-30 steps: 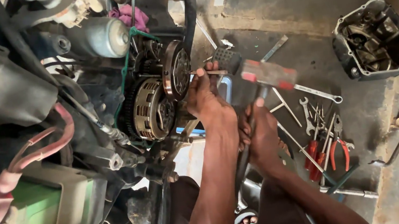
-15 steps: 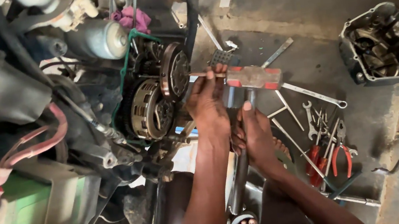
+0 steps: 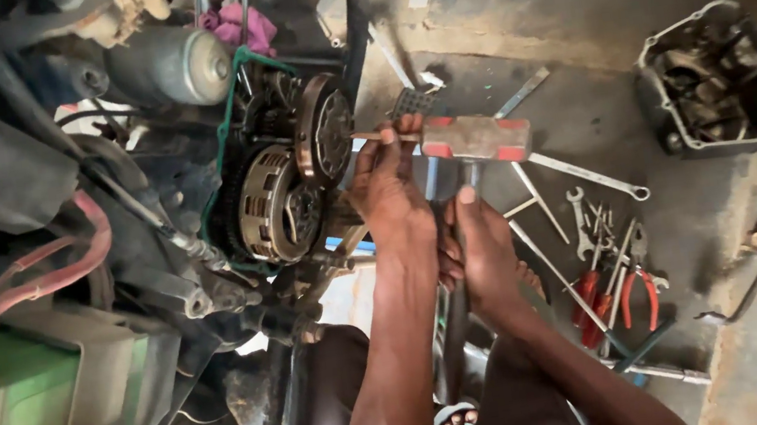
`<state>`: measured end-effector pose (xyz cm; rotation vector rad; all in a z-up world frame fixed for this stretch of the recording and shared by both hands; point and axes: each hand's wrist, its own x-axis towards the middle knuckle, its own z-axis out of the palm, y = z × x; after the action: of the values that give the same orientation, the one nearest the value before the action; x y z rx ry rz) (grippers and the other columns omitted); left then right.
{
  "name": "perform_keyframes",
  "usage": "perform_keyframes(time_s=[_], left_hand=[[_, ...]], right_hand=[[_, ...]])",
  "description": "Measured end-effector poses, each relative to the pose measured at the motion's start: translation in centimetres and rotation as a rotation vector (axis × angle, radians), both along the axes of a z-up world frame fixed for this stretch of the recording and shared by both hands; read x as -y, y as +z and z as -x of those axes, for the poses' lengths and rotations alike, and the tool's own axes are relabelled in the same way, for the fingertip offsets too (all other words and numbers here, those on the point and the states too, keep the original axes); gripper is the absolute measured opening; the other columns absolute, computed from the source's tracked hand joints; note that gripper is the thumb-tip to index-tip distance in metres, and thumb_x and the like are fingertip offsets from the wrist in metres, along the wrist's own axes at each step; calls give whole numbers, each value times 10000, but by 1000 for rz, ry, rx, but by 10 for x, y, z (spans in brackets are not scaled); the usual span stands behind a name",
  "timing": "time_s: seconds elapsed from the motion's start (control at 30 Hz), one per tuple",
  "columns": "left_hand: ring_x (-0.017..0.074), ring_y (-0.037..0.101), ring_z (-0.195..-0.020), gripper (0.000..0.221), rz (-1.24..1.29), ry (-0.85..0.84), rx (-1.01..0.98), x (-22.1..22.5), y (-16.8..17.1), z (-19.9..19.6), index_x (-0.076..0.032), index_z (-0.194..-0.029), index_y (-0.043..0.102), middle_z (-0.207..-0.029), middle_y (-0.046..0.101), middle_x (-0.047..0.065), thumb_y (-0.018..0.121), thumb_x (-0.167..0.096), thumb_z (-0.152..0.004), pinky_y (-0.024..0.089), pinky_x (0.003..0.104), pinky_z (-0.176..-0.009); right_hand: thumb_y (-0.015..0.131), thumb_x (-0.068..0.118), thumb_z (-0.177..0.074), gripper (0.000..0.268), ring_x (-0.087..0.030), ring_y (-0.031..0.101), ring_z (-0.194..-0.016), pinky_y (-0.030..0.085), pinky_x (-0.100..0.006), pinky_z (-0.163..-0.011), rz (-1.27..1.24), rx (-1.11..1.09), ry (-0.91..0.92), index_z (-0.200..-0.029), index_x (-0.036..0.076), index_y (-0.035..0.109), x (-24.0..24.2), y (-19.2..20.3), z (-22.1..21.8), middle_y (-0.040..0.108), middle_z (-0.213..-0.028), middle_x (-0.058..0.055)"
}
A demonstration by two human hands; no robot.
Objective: The person works on the clutch assembly of a motorcycle engine, holding a long metal rod against a component and striking it with a hammer to drive it into place. They reposition the rod repeatedly, pick up and set down wrenches and pliers from the ground, and continue tapping the part into the engine.
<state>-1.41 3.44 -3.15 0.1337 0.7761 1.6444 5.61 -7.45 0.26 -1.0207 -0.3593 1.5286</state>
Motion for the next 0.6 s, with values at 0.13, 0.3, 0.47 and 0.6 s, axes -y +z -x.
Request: perform_keyframes(time_s=[0.13,0.3,0.47,0.6], left_hand=[[316,734,-979,134,16,40,-25,-1,7,-3,51,-1012,665,-1022,738,207,733,13,-902,594,414,-988],[320,732,-974,121,-100,43,-22,-3,-11,1,70,-1020,664,-1027,730,207,721,28,-922,605,437,-1000],[318,747,-962,132,-14,33,-54,0,-3,1,79,-1020,671,-1026,736,214,717,18,-912,601,429,-983],[322,738,-965,120,-61,63,-65,0,-5,1,86,-1023,662,-1029,732,223,718,26,-936,606,439,-996]], right_hand=[[473,541,-1032,461,-79,365,-406,322,-277,-351,-32,-6,-119,-885,104,483,2,5,-12,400,-584,31],[506,510,-1054,455,-74,343,-423,285,-264,-355,145,82,17,-859,110,409,-4,-20,-7,369,-604,38],[473,544,-1015,464,-83,354,-396,328,-286,-342,-2,-19,44,-879,100,473,-2,13,-19,380,-571,22],[472,547,-1042,482,-95,367,-407,323,-286,-345,-48,-65,-152,-864,100,441,-4,-2,-11,384,-588,16]])
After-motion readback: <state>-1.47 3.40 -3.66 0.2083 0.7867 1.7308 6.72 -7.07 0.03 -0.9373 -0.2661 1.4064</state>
